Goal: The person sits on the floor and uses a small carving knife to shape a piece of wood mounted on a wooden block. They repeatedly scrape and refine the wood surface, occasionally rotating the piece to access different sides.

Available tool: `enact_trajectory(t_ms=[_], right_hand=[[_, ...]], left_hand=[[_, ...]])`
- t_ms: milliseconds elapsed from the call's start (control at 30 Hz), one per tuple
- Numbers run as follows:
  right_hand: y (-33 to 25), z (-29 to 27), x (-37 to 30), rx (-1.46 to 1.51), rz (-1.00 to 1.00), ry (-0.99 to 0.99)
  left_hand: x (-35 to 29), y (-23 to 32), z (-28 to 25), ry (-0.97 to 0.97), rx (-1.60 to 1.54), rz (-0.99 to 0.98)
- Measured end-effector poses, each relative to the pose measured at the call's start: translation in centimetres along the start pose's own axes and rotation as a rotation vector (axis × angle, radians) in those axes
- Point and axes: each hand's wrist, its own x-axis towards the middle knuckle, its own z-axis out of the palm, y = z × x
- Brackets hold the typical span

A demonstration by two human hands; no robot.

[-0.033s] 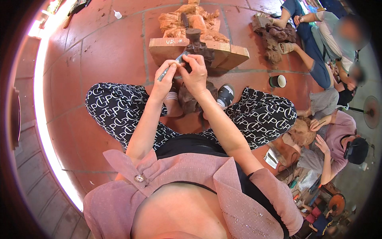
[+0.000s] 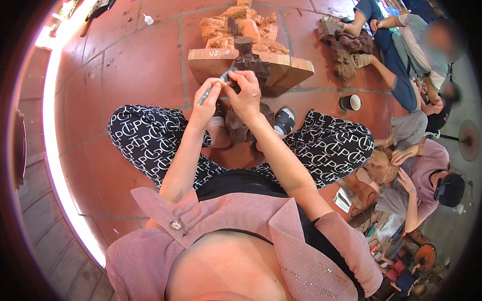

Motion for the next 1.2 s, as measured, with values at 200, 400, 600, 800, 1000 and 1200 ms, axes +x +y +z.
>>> enact_trajectory(t_ms=[200, 400, 600, 800, 1000, 1200], right_hand=[[-0.1, -0.1, 0.8, 0.053, 0.090, 0.012], [-0.6, -0.7, 0.9, 0.030, 0.053, -0.084], [0.5, 0.3, 0.0, 0.024, -0.001, -0.013], [-1.3, -1.5, -4.8, 0.157, 0.192, -0.164], [-1.0, -2.3, -2.5, 0.082, 0.071, -0.085], [1.2, -0.5, -1.1, 0.014, -0.032, -0.014]], left_hand=[[1.0, 0.7, 1.4, 0.064, -0.103, 0.003], [0.2, 1.1, 0.7, 0.097, -0.119, -0.104], [-0.1, -0.1, 0.7, 0.150, -0.135, -0.091], [-5.2, -0.6, 0.5, 0.117, 0.102, -0.091], [-3.3, 0.7, 2.1, 0.075, 0.391, 0.168], [-1.6, 0.0, 2.3, 0.140, 0.221, 0.135]])
